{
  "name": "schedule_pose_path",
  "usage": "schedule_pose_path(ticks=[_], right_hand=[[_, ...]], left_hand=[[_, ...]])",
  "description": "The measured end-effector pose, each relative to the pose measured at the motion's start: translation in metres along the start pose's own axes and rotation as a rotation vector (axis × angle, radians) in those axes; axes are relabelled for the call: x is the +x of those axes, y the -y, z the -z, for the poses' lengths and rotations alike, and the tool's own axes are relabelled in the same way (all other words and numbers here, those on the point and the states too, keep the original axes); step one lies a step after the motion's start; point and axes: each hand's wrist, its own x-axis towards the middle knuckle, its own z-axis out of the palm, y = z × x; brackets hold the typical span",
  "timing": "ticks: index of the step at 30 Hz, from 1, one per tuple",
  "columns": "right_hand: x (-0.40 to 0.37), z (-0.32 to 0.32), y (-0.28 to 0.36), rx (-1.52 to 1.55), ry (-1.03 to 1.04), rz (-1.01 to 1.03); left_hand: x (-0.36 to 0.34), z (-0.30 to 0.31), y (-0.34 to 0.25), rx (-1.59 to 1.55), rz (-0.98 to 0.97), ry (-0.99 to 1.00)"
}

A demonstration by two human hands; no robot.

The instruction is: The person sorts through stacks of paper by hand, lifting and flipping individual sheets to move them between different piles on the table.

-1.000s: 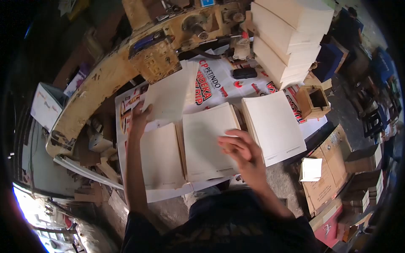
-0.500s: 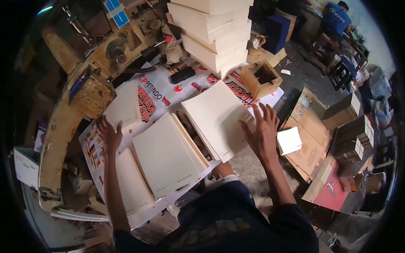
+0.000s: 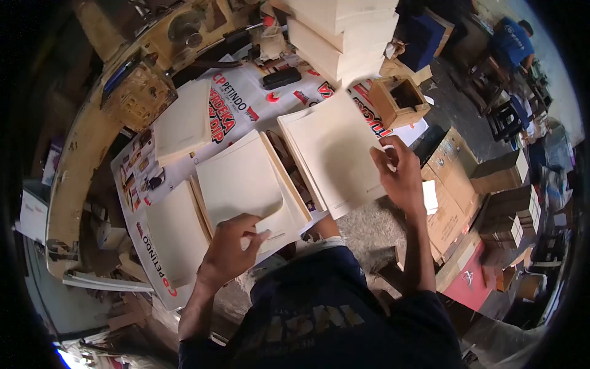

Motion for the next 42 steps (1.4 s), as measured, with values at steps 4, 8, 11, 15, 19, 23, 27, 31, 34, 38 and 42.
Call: schedule_pose_path(ticks=[4, 8, 11, 15, 19, 23, 27, 31, 34, 38, 42], right_hand=[[-0.005, 0.01, -0.031, 0.158, 0.061, -0.099], [-0.013, 0.012, 0.003, 0.34, -0.011, -0.074], [-0.019, -0.003, 0.025, 0.364, 0.007, 0.028], [-0.038, -0.049, 0.017, 0.255, 0.134, 0.089], [-0.053, -0.095, 0.029, 0.453, 0.308, 0.031], [-0.055, -0.116, 0.039, 0.612, 0.314, -0.195], [-0.057, -0.112, 0.064, 0.372, 0.493, 0.143], [-0.059, -0.114, 0.066, 0.347, 0.527, 0.065], [-0.06, -0.118, 0.065, 0.66, 0.523, -0.123], [-0.074, -0.13, 0.082, 0.821, 0.517, -0.182], [-0.102, -0.171, 0.091, 0.683, 0.512, -0.036]], left_hand=[[-0.009, 0.006, 0.001, -0.26, 0.062, -0.191], [-0.019, 0.015, 0.004, -0.195, 0.3, -0.205], [-0.033, 0.013, 0.001, -0.478, 0.29, -0.417], [-0.07, 0.036, 0.005, -1.105, 0.113, -0.501], [-0.103, 0.059, 0.024, -0.085, 0.167, -0.264], [-0.12, 0.06, 0.049, 0.218, 0.255, -0.112], [-0.131, 0.066, 0.062, 0.118, 0.228, -0.177], [-0.144, 0.063, 0.065, -0.13, 0.383, -0.48], [-0.154, 0.061, 0.069, -0.247, 0.468, -0.647], [-0.17, 0.06, 0.073, -0.521, 0.522, -0.952], [-0.186, 0.058, 0.094, -1.03, 0.036, -1.26]])
